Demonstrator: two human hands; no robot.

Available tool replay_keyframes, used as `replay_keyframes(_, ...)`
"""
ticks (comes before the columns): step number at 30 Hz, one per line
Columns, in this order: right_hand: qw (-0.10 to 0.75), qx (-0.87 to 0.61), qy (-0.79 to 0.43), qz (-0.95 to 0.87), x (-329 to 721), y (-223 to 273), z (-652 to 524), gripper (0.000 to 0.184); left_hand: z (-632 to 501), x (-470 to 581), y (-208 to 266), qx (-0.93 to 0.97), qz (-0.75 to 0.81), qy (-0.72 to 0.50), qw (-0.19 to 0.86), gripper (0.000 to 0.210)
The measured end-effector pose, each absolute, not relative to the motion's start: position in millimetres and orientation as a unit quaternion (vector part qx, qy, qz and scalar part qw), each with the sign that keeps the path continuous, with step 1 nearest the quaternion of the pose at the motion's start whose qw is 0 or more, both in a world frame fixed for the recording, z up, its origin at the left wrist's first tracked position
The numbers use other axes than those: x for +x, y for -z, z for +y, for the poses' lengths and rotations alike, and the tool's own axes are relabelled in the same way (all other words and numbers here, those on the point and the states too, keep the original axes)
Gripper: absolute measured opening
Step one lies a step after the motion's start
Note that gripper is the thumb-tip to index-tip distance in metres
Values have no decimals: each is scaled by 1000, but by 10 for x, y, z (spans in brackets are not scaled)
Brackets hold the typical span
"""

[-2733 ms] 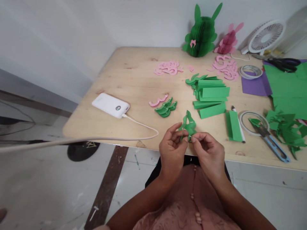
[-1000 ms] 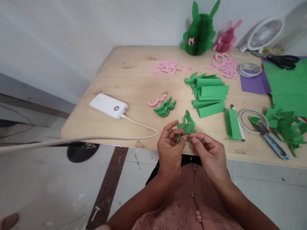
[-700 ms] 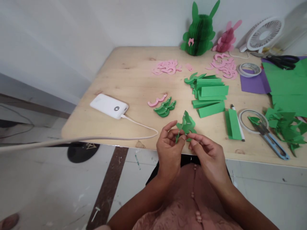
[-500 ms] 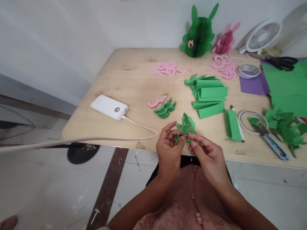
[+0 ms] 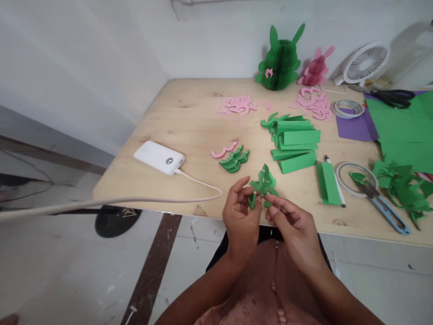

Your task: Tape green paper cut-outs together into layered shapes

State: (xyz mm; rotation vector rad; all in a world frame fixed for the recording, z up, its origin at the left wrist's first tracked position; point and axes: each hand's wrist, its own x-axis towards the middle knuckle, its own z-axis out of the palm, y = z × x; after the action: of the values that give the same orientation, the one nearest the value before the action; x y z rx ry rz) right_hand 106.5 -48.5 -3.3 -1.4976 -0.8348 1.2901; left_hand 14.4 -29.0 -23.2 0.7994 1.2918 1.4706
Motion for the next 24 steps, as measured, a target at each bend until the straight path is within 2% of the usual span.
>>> replay_keyframes(11,465,-576,-586,-330,1076,12,-488,37,-324,151,229,375,565,-601,423,41)
replay_keyframes(24,455,-581,-580,-346,1038,-79,-504,46,-312,137,217,374,553,-612,424,40)
